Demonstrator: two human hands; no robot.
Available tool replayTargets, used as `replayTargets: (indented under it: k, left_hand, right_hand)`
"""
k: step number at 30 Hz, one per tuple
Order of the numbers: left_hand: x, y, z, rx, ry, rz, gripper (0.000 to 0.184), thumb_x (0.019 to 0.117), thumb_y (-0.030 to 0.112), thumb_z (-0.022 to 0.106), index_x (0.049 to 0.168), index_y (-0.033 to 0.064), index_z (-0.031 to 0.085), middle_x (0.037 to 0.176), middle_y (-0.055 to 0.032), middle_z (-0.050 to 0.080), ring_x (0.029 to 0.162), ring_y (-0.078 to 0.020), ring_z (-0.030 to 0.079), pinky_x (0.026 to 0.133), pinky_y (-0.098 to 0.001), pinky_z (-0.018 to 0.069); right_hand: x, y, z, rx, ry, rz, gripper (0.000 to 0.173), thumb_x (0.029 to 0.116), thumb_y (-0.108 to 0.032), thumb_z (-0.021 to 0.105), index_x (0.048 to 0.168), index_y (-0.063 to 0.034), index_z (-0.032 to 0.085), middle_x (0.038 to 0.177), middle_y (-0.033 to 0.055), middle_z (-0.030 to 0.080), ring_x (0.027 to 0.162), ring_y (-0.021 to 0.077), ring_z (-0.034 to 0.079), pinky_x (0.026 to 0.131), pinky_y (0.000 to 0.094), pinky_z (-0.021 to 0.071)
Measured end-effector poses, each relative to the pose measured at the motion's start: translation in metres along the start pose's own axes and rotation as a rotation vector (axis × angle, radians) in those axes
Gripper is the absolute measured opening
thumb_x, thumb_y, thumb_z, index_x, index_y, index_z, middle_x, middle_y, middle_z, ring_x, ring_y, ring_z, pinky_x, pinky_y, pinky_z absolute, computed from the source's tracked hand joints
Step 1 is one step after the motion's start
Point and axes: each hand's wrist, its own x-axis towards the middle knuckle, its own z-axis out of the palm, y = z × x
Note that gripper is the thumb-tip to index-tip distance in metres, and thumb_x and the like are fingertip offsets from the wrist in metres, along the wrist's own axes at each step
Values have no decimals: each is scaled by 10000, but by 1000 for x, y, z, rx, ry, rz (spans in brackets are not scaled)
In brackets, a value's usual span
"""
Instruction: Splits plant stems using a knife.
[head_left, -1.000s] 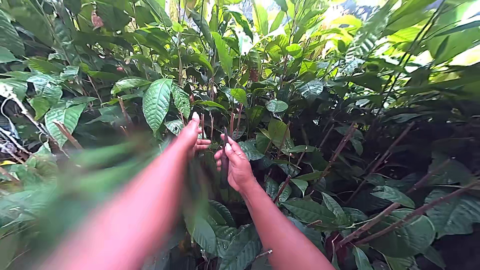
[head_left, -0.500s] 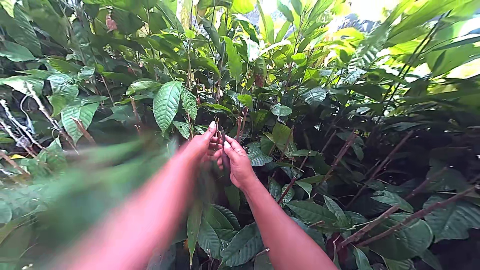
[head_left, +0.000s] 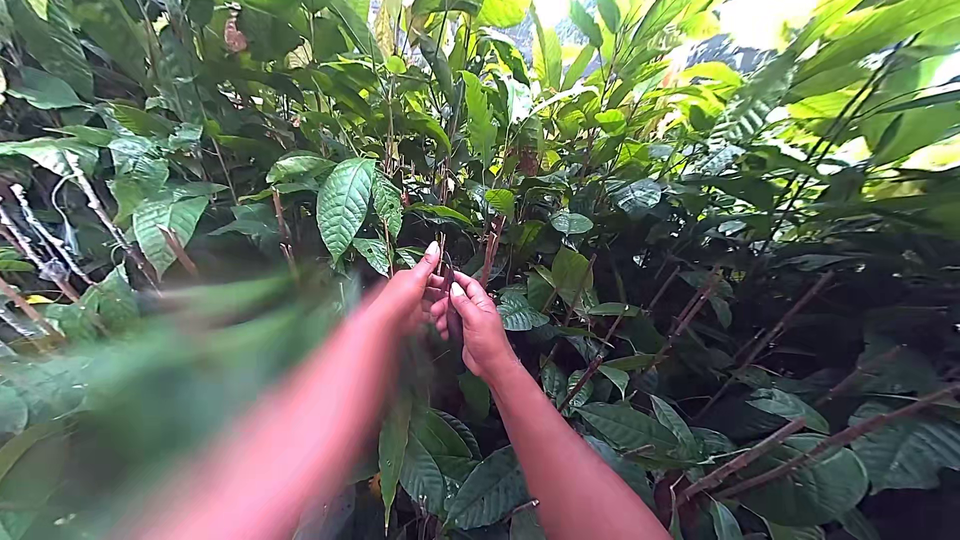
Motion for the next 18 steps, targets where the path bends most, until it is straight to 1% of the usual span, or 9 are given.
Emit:
replayTargets:
  k: [3,4,5,7,8,12,15,17,18]
  left_hand:
    - [0,0,0,19,-3,-8,686,1025,648,401,1058,-1,621,901,-125,647,732,-205,658,682,-363,583]
    - [1,-1,0,40,3,-9,667,1018,642,432,1049,7,635,892,-122,658,723,-202,662,673,-361,584]
    - [3,-1,-1,60,1,-11,642,1014,629,462,1085,18,643,905,-120,661,724,-202,661,669,-360,581]
    - [5,-1,-2,84,9,-15,589,1016,582,510,1209,38,629,933,-128,663,709,-204,657,636,-349,573]
    - [5,-1,-2,87,14,-21,570,1020,558,521,1240,42,617,933,-125,660,698,-203,654,625,-347,571]
    - [7,1,-2,71,28,-42,487,1044,480,524,1239,42,604,919,-126,659,678,-214,649,625,-363,571]
    - [9,-2,-4,69,30,-30,410,1070,382,517,1273,33,584,979,-151,662,692,-224,665,641,-372,585]
    - [10,-3,-3,64,37,-19,354,1080,327,508,1257,28,581,959,-147,648,674,-218,654,633,-369,584]
    - [11,-4,-3,63,37,-14,339,1080,324,509,1231,29,582,949,-144,647,667,-215,654,627,-369,586]
  right_hand:
    - [-1,10,-4,-17,-9,2,377,1117,-191,389,1473,-86,453,828,118,656,614,136,601,550,239,495]
    - [-1,12,-5,-18,-15,1,371,1117,-188,389,1466,-79,454,830,118,659,616,133,602,554,238,496]
    - [-1,13,-6,-18,-19,3,362,1117,-185,388,1454,-72,457,827,117,664,615,130,603,555,236,496]
    - [-1,14,-6,-18,-34,15,362,1120,-192,380,1451,-65,452,823,110,661,610,123,595,555,232,492]
    - [-2,15,-7,-16,-41,19,357,1120,-194,377,1442,-61,456,819,107,656,606,122,592,553,231,492]
    - [-3,18,-11,-6,-75,40,378,1117,-203,382,1469,-84,458,822,106,649,602,125,583,548,236,491]
    - [-5,20,-14,-5,-86,70,412,1119,-197,379,1518,-112,436,828,106,646,602,127,580,544,238,489]
    - [-4,20,-14,-14,-86,90,419,1121,-203,377,1529,-123,428,825,103,642,601,126,577,542,236,485]
    - [-3,20,-13,-16,-80,96,417,1122,-207,378,1527,-122,430,827,103,643,600,126,575,538,236,483]
